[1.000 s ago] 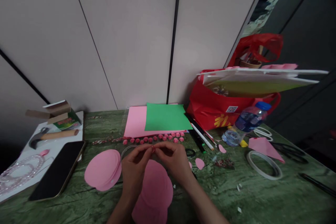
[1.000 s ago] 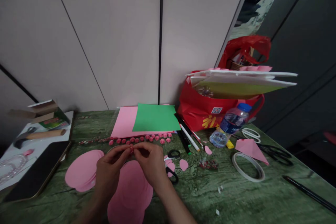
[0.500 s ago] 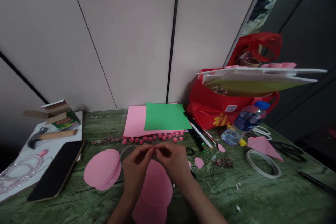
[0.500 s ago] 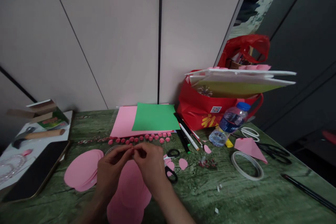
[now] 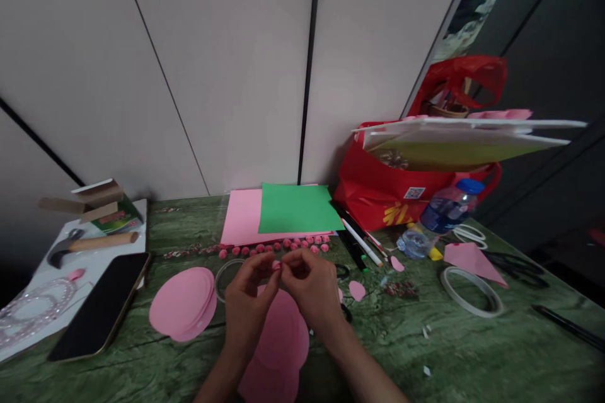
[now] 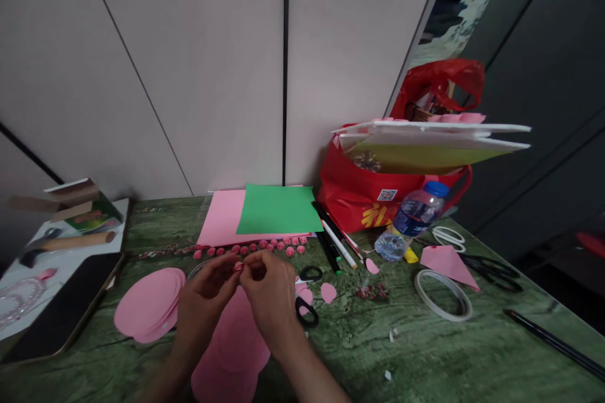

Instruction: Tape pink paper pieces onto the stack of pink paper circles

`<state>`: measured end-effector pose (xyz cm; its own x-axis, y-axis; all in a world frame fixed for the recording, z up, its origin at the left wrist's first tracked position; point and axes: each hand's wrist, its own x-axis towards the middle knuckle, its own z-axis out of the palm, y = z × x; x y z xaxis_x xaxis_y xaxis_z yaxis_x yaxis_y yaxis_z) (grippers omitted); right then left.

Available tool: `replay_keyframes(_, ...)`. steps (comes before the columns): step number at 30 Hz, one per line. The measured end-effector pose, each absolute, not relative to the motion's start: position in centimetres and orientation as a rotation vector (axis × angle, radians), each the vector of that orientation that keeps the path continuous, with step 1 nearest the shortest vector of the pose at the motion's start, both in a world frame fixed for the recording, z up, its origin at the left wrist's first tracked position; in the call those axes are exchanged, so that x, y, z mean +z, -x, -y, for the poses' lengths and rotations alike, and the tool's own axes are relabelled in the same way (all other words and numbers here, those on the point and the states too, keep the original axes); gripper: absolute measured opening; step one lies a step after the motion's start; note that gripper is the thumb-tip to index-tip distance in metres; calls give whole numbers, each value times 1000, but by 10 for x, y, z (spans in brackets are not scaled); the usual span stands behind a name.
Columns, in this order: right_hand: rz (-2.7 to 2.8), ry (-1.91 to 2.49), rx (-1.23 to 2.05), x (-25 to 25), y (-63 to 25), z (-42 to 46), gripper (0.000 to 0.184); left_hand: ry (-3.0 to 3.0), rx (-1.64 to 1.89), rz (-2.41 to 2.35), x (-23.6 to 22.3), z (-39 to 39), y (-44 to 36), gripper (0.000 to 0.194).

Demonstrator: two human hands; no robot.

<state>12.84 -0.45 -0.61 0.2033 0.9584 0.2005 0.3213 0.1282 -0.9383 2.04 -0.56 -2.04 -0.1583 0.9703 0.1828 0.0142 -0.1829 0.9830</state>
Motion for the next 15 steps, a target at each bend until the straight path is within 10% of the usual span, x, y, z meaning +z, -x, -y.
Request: replay_keyframes(15, 1472, 1390, 654, -8, -126, 7, 11, -947, 1344, -1242, -17, 7, -24, 26)
